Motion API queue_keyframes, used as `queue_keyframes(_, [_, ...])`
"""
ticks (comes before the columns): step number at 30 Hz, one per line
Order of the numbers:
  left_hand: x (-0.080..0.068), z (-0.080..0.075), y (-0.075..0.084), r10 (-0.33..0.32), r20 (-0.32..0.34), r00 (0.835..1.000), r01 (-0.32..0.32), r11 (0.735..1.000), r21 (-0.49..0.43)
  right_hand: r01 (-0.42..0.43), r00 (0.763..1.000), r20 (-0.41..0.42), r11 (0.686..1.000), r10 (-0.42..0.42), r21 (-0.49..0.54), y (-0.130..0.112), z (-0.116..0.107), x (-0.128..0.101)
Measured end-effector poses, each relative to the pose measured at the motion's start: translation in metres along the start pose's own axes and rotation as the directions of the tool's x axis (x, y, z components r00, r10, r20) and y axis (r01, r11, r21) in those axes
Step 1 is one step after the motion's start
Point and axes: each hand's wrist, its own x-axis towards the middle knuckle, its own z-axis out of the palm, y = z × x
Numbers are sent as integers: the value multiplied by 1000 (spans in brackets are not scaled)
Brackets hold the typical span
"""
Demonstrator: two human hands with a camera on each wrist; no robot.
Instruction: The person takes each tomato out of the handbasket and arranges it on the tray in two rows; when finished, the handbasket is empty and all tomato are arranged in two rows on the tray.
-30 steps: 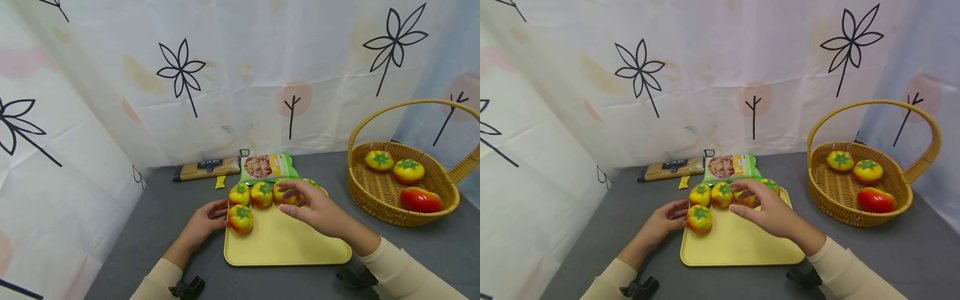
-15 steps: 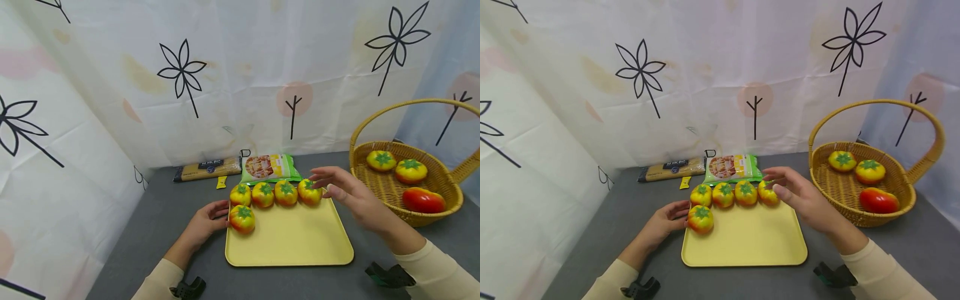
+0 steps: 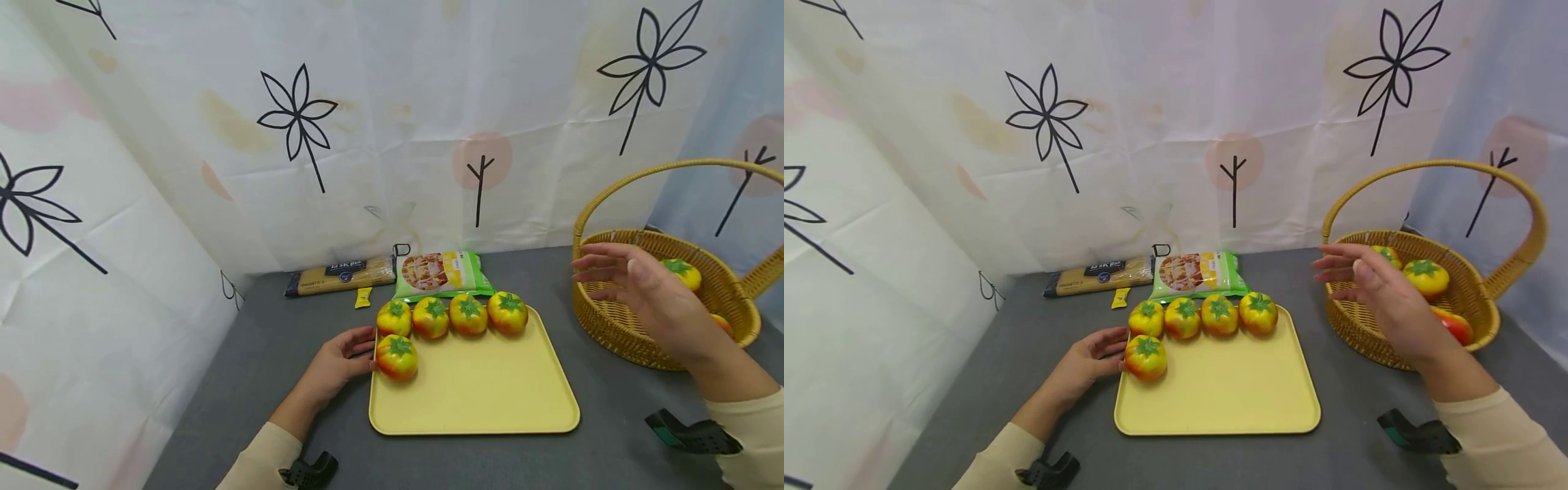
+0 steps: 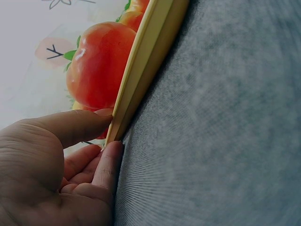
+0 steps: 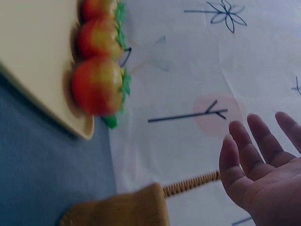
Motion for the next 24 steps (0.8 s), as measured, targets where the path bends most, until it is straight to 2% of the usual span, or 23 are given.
queue_keyframes(2, [0,1,0,-1,3,1000,1,1000,-8,-5,1000,-12,1000,4,-23,1,-12,-3])
queue_keyframes(6, [1,1,-1,1,5,1000,-1,1000,-12,2,999,-39,1000,-2,-6,8,-37,-10])
queue_keyframes(14, [1,1,-1,8,-6,1000,-8,1000,-10,-67,980,-190,998,63,-15,24,-63,-22])
queue_keyframes(18, [0,1,0,7,-9,1000,-8,1000,-6,-120,968,-235,986,90,-114,28,-72,-24])
queue_keyframes(21, [0,1,0,8,-8,1000,-8,1000,-7,-169,959,-260,963,112,-210,29,-78,-27])
queue_keyframes(24, [0,0,-1,11,-5,1000,-11,1000,1,-200,955,-267,949,132,-245,28,-84,-30])
